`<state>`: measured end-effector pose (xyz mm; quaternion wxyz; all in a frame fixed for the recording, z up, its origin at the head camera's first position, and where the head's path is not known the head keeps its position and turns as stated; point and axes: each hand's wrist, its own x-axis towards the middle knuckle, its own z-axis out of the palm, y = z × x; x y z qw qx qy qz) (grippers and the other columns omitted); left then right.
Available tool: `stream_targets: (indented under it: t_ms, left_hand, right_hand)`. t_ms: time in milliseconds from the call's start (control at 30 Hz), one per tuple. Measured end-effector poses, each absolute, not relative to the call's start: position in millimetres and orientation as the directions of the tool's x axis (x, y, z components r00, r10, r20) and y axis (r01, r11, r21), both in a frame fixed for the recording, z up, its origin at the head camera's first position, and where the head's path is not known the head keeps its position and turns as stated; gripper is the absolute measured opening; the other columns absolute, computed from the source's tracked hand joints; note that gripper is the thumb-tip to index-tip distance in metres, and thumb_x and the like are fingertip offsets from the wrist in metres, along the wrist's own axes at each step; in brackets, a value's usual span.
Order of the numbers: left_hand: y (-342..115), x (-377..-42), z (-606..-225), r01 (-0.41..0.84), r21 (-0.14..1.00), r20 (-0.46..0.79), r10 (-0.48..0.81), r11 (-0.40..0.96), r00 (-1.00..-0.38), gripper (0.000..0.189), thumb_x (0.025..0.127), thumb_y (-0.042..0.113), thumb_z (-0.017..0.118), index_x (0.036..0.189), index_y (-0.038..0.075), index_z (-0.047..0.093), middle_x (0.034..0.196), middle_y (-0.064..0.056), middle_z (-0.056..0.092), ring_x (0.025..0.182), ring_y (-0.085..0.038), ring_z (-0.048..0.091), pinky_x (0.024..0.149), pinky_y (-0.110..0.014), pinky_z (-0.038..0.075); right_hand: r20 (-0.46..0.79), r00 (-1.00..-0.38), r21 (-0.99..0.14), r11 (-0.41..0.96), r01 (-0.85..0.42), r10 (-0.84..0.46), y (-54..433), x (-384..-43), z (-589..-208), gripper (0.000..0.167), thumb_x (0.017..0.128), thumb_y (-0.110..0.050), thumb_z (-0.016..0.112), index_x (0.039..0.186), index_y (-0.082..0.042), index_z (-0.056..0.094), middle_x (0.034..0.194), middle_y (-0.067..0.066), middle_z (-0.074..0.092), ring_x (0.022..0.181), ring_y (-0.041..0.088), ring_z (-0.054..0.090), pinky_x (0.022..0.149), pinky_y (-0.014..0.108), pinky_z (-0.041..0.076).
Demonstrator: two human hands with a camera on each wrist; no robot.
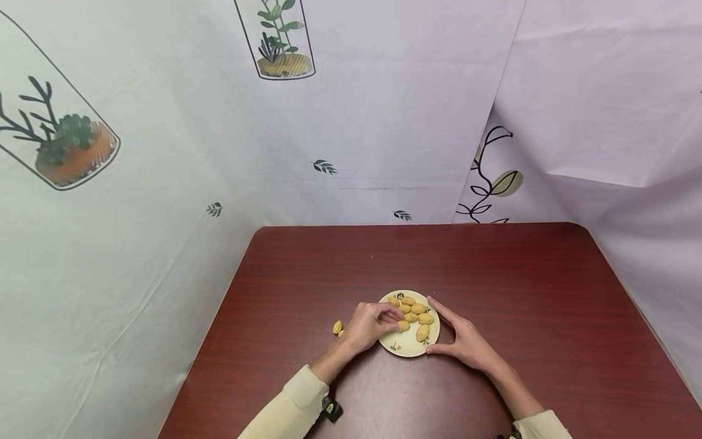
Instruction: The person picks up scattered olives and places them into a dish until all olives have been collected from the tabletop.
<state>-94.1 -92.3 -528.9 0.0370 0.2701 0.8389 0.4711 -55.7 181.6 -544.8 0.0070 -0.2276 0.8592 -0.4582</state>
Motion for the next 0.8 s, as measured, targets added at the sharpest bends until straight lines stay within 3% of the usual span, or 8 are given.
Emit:
stream_targets:
  t_ms: [800]
  left_hand:
    - [-85.9,-96.1,-529.5,0.48,0.751,0.207,0.529,0.453,-0.823,0.014,0.087,0.01,0.089,0.096,0.011,0.079,0.086,0.004,0.077,0.075,0.007,0.067,0.07,-0.013,0.056]
  right_hand:
    - [0.202,-0.894,-0.791,0.471,-0.39,-0.401,181.6,-56.2,-546.2,0.106,0.079,-0.036,0.096,0.163,-0.004,0.04,0.163,0.017,0.045,0.145,0.04,0.046,0.113,0.011,0.024]
